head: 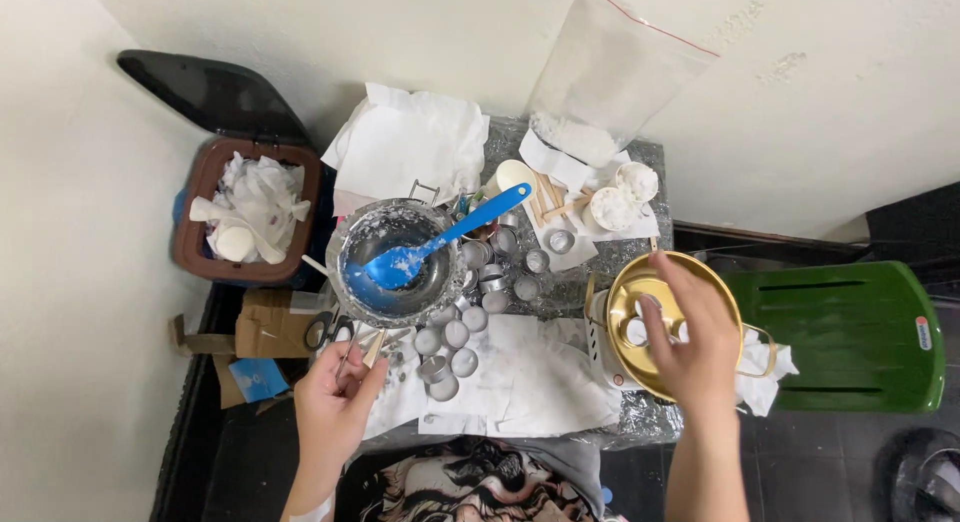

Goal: The person fills small metal tealight cups with white wax at a cluttered work table. They press each cup into a metal bowl of soft wax, add wick material by hand, and place the filled candles into a gold pot, working through the cups one at a time.

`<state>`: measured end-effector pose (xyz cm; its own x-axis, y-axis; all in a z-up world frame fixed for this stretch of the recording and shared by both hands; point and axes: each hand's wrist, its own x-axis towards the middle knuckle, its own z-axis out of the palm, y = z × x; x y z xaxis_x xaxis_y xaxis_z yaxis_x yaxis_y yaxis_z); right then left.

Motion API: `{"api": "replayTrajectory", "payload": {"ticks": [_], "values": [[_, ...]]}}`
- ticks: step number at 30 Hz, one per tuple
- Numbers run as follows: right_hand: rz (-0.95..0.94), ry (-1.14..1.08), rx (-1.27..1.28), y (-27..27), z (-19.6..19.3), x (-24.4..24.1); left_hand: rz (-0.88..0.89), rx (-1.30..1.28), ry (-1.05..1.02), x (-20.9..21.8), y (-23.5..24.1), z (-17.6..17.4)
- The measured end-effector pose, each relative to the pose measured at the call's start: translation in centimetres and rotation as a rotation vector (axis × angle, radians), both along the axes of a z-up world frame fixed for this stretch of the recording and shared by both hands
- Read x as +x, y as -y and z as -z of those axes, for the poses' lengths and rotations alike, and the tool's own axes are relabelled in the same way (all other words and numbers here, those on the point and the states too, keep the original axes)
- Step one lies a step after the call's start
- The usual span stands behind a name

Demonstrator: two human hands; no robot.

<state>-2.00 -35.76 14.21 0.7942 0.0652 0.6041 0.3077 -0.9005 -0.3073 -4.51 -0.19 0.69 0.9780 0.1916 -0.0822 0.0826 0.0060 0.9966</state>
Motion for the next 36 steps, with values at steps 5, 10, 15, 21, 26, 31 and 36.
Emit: {"api": "replayTrajectory", "payload": {"ticks": [5,10,15,21,26,31,36], "values": [[-0.046,-0.125,0.462,-2.7,13.2,-7.1,0.005,-0.019,0.007,-3.5,0.2,1.5],[-0.098,-0.471,0.544,-3.4,17.3,-9.6,0.105,0.065,0.009,-6.0,0.3,2.1],[-0.122,-0.438,0.937,1.2,20.9,-13.1,0.535,0.211,-0.172,-7.7,1.8,3.0],[-0.034,-0.384,1.332,2.8,23.0,-17.6,0.74,0.049,-0.254,-9.4,4.9,6.1],[0.057,-0.35,1.282,2.7,24.1,-17.6,0.721,0.215,-0.164,-8.2,6.6,6.4],[0.057,-0.319,1.244,3.2,25.9,-17.3,0.711,0.579,0.174,-5.5,6.6,5.8],[0.059,-0.294,1.164,3.4,26.6,-17.2,0.807,0.999,0.334,-2.9,6.1,5.8]]}}
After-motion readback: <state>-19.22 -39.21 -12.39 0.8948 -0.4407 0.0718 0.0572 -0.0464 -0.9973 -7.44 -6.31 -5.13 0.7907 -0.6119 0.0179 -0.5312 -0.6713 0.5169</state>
